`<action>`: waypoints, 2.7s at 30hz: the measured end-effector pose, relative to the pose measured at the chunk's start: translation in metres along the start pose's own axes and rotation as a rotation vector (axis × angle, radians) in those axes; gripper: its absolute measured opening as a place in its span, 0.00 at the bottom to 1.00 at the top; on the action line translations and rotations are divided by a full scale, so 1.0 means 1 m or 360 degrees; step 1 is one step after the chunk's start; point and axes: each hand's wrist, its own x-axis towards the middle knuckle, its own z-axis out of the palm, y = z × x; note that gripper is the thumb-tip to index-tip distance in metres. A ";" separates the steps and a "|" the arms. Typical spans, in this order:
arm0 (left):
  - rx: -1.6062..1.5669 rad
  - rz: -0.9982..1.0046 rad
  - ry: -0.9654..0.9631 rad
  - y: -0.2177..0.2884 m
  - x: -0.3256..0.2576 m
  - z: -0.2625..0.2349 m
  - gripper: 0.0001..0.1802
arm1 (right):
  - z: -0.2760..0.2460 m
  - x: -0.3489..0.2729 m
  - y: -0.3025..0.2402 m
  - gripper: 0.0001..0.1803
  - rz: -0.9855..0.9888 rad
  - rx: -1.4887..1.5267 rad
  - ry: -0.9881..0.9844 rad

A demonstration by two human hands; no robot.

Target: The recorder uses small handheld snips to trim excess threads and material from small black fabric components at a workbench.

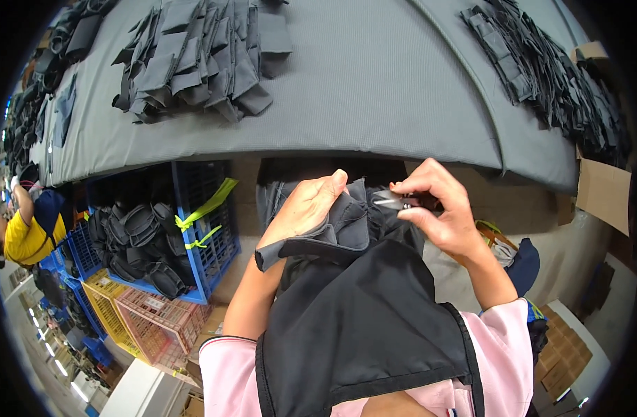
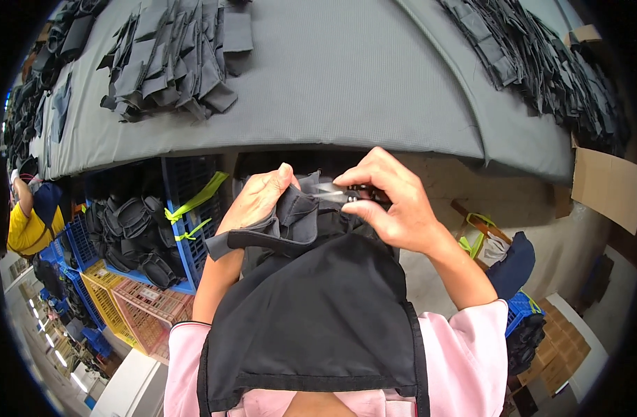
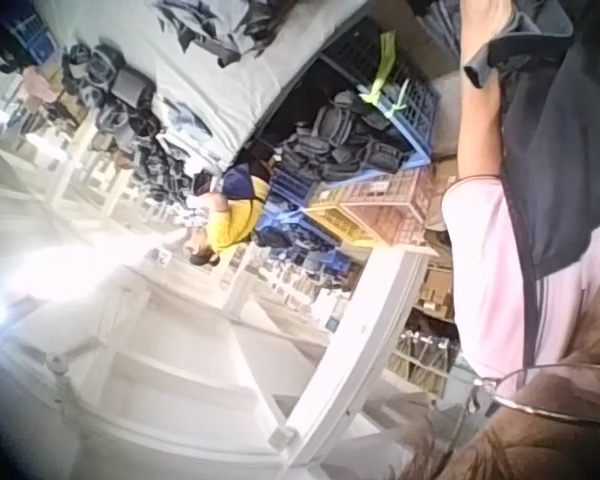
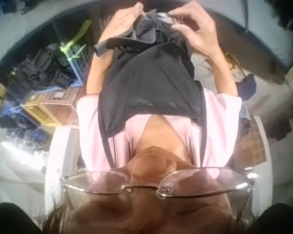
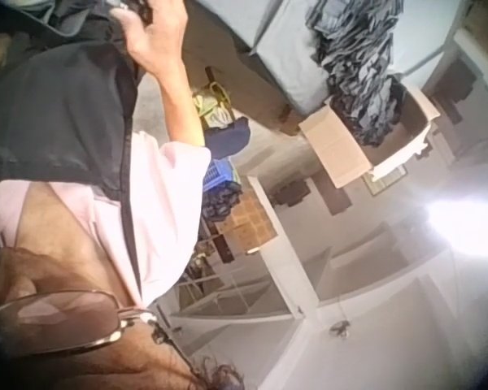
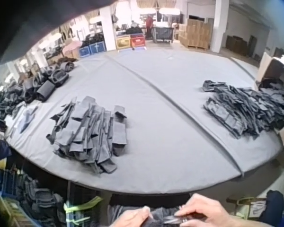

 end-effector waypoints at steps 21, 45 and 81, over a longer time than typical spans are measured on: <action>-0.0312 -0.0099 0.0000 -0.026 -0.002 0.021 0.24 | 0.037 0.002 0.032 0.07 -0.0036 -0.0245 0.0351; -0.0291 0.0490 0.0704 -0.030 -0.006 0.047 0.37 | 0.037 -0.018 -0.025 0.19 0.0106 -0.1022 0.0001; -0.0561 0.0430 0.0624 -0.027 -0.005 0.043 0.35 | 0.041 -0.014 -0.015 0.18 0.0197 -0.0669 0.0095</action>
